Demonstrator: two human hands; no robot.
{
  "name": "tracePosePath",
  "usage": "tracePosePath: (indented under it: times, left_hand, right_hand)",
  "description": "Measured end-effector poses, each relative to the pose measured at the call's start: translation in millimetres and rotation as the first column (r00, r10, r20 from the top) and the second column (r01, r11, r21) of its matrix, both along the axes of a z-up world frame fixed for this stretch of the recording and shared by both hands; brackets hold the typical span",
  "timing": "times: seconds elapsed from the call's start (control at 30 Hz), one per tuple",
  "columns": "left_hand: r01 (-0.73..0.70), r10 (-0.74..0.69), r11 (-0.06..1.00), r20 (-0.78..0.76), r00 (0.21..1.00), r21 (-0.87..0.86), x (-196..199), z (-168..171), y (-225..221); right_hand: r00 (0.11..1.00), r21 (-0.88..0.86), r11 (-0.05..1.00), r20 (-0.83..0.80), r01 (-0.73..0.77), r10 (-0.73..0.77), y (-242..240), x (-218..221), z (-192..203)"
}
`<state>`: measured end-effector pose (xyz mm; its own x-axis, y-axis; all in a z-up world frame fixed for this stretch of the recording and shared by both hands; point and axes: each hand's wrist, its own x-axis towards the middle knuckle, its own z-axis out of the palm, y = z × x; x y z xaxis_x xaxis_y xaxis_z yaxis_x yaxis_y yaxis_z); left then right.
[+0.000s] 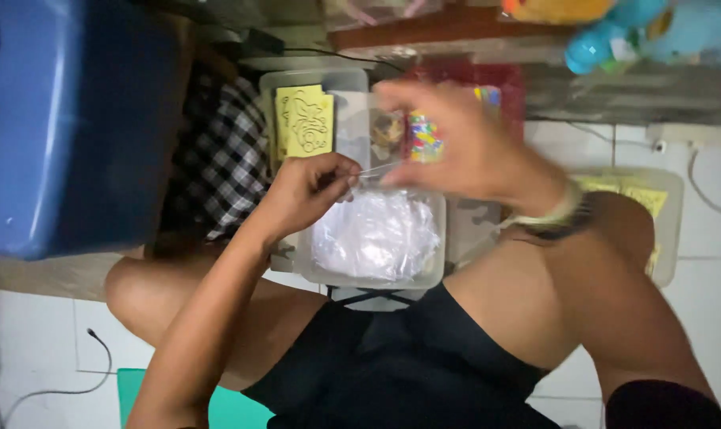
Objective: Individually packing yellow stickers into small clear plastic zip-lock bags.
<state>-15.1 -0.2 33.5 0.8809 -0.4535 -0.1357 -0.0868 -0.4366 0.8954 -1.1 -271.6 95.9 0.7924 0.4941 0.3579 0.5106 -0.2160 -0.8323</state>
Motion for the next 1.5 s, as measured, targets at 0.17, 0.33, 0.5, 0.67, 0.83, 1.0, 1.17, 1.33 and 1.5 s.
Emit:
tracePosePath:
  times: [0.17,0.33,0.5,0.67,0.83,1.0,1.17,1.33,1.5]
  left_hand:
    - [-0.085,0.087,0.996,0.048,0.995,-0.038,20,0,29]
    - [-0.268,0.268,0.963,0.018,0.963,0.010,34,-18,35]
    - [-0.362,0.261,0.833,-0.281,0.924,-0.418,31,-16,23]
    - [-0.506,0.413,0.686,-0.292,0.862,-0.523,26,-18,15]
    - [-0.551,0.447,0.653,-0.324,0.834,-0.519,30,-21,21]
    - [-0.347,0.297,0.922,-0.259,0.919,-0.173,23,-29,12]
    - [-0.351,0.242,0.883,-0.338,0.910,-0.312,16,-45,8]
    - [-0.360,0.164,0.812,-0.412,0.896,-0.460,13,-27,-1]
    - [-0.427,0.178,0.769,-0.483,0.857,-0.476,14,-41,-5]
  right_hand:
    - [0.967,-0.114,0.991,-0.253,-0.070,0.039,44,20,-49]
    - [0.913,-0.131,0.975,-0.345,0.181,-0.216,28,28,-84]
    - [0.739,0.391,0.725,-0.630,0.568,-0.239,55,27,-94]
    - [0.688,0.330,0.786,-0.708,0.523,-0.161,88,1,-104]
    - [0.755,0.296,0.912,-0.656,0.284,-0.022,79,4,-113]
    - [0.854,0.236,0.947,-0.516,0.218,-0.068,68,11,-109]
    - [0.819,0.232,0.889,-0.528,0.394,-0.225,64,7,-102]
    - [0.788,0.274,0.842,-0.561,0.465,-0.253,67,5,-105]
    - [0.803,0.270,0.832,-0.515,0.484,-0.300,73,1,-102]
